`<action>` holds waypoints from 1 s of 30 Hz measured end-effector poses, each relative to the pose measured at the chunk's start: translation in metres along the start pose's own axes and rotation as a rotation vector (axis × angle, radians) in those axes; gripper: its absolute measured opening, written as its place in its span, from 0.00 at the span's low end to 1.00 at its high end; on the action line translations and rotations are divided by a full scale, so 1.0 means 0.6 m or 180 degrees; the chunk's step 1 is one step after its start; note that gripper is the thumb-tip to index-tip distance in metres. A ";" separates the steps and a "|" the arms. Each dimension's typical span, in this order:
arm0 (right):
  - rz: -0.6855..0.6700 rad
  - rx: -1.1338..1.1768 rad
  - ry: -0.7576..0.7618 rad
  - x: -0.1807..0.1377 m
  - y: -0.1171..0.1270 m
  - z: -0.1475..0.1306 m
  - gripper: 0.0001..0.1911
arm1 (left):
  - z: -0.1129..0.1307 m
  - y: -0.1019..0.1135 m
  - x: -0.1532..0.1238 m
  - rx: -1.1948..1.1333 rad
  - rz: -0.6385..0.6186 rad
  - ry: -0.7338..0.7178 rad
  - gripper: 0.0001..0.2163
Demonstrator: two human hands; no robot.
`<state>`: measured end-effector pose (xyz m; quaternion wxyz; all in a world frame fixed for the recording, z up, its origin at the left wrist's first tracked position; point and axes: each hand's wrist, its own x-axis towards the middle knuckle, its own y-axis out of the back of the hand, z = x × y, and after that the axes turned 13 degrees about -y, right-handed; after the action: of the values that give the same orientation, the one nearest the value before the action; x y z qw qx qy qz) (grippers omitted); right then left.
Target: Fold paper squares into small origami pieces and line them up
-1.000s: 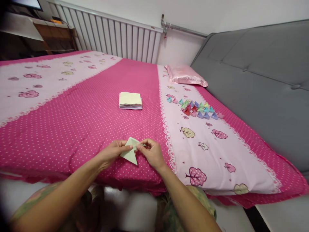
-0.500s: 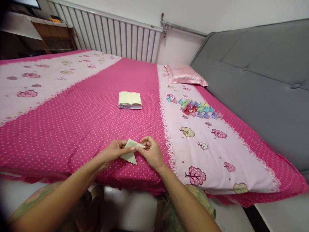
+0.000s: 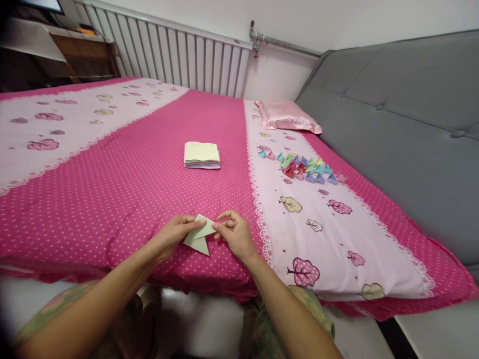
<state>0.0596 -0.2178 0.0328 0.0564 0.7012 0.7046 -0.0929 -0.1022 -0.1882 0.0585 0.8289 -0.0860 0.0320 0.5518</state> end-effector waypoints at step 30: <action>0.0193 -0.0713 0.0573 -0.017 0.003 -0.020 0.10 | -0.016 -0.007 0.000 0.0483 -0.0736 -0.0694 0.11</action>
<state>0.0623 -0.2252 0.0467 0.0737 0.7170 0.6913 0.0514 -0.0981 -0.1914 0.0494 0.8896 0.0341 -0.0266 0.4548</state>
